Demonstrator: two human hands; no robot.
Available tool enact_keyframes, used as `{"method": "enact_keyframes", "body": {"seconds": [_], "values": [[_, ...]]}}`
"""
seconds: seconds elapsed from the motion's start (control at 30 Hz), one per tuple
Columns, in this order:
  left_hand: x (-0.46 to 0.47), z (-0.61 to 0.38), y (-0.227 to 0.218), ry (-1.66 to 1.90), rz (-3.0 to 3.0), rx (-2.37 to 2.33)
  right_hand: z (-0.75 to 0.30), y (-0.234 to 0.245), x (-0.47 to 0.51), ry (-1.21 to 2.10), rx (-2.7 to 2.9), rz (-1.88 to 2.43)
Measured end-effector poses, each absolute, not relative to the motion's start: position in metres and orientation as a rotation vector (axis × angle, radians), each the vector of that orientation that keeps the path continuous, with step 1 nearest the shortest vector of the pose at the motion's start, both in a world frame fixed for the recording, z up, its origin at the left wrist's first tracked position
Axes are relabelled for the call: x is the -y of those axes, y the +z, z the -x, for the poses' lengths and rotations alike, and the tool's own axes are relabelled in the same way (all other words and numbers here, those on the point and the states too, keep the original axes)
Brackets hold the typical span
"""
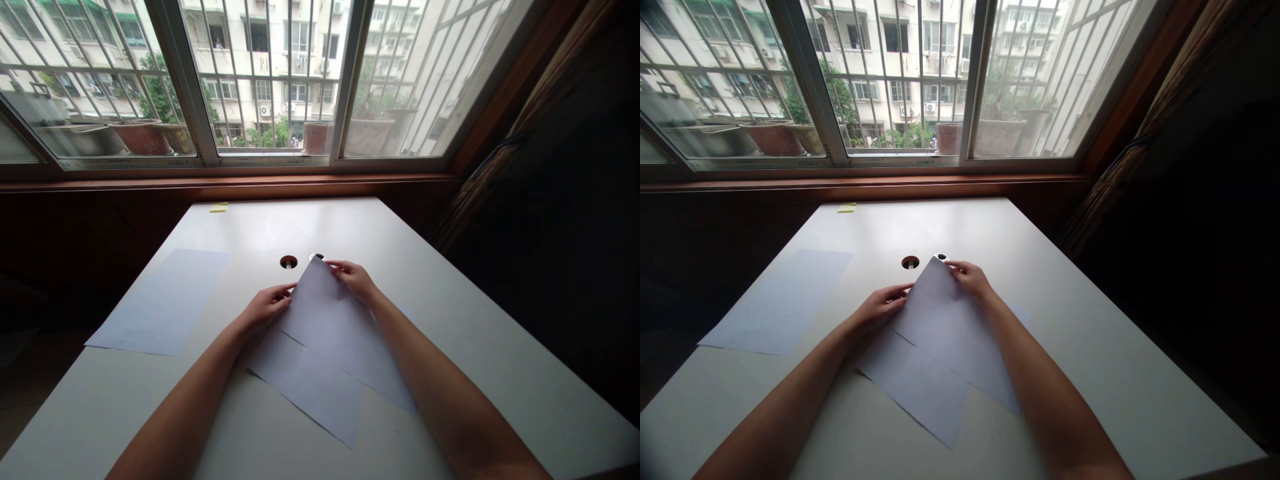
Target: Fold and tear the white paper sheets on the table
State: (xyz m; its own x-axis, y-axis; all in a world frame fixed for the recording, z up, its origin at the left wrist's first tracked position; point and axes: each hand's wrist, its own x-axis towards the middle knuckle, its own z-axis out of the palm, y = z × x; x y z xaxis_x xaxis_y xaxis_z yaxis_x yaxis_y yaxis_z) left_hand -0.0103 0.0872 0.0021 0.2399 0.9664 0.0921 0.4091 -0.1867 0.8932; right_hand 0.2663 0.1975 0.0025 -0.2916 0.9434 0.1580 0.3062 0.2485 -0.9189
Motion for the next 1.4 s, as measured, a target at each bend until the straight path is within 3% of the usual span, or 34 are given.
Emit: {"method": "enact_keyframes", "body": {"seconds": [0.83, 1.4], "values": [[-0.089, 0.014, 0.0, 1.257, -1.406, -1.344, -0.213, 0.004, -0.176, 1.086, 1.925, 0.968], [-0.09, 0.015, -0.001, 1.338, -0.994, -1.046, -0.205, -0.004, -0.171, 1.242, 1.909, 0.752]]}}
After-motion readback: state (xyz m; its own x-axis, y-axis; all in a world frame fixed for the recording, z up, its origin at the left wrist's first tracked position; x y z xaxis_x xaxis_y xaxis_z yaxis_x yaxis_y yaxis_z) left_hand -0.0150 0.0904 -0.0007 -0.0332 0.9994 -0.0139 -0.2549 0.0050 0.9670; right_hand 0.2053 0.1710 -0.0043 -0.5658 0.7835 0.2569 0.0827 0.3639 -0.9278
